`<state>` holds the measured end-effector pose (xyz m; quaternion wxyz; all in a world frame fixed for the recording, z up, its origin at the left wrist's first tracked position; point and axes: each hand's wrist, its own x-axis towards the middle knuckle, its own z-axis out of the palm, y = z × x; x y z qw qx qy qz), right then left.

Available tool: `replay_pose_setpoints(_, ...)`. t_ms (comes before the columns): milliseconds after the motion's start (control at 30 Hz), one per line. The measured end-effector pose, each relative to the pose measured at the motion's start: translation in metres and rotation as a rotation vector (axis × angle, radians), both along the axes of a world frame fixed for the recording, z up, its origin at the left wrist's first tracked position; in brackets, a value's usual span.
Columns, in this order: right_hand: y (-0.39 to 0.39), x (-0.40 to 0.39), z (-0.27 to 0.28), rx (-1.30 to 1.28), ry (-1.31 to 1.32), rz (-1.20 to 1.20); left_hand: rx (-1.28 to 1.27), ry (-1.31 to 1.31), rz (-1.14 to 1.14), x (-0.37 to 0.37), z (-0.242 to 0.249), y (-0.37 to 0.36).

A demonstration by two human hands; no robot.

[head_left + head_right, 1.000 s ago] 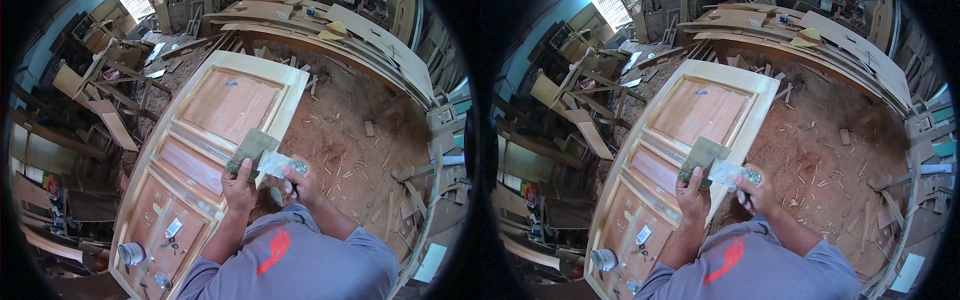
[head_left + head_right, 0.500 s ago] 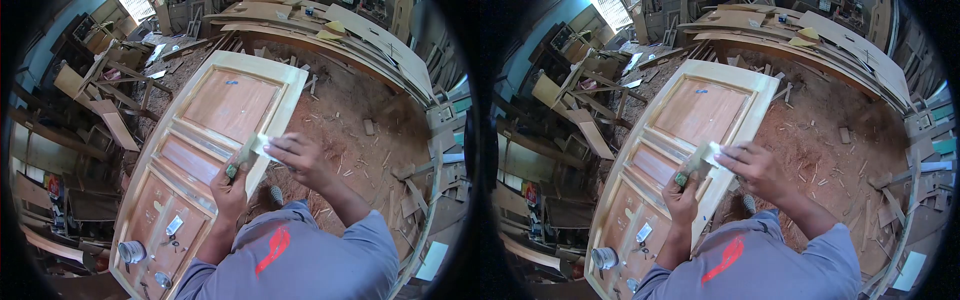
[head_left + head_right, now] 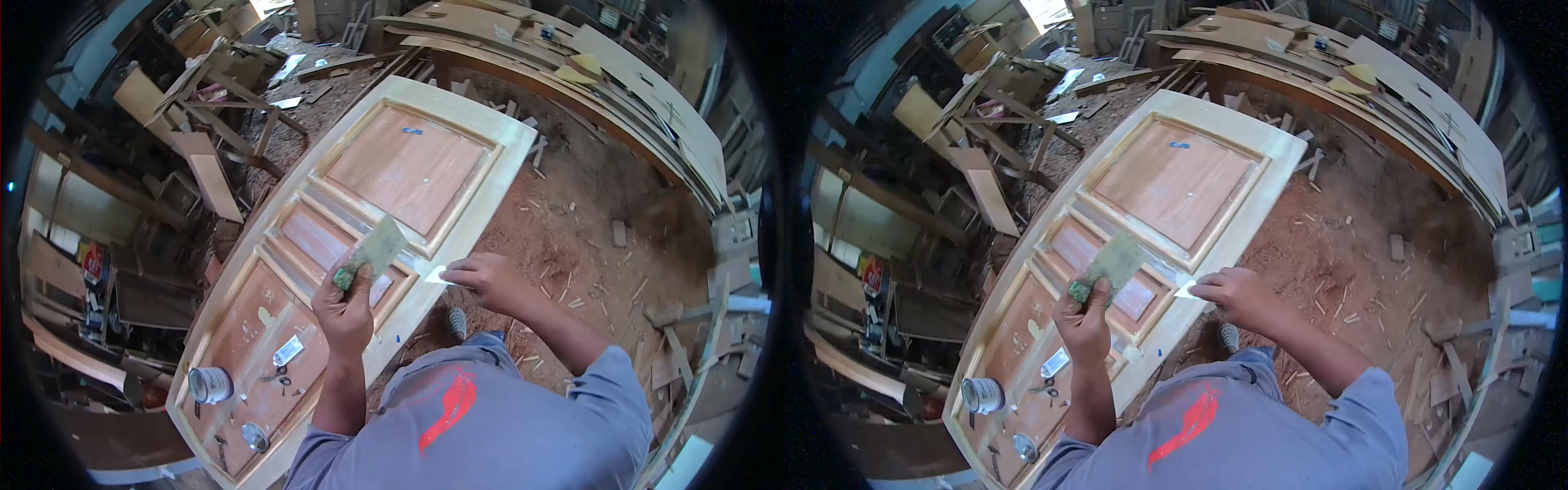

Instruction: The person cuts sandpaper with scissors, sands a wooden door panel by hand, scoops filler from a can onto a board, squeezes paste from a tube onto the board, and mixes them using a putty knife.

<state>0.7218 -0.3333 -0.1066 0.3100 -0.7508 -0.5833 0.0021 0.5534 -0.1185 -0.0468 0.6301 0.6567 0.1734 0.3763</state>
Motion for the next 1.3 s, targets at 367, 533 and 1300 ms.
replay_pose_setpoints(367,0.048,0.022,-0.010,-0.026,0.077,0.127,0.045,0.076,0.159,-0.007,0.001,0.018)
replay_pose_setpoints(533,0.072,0.037,0.011,0.266,1.392,0.126,-0.082,0.033,0.137,-0.032,-0.024,0.032)
replay_pose_setpoints(1300,0.148,-0.093,0.012,0.216,1.051,0.488,0.496,0.247,0.720,-0.042,-0.024,-0.034)
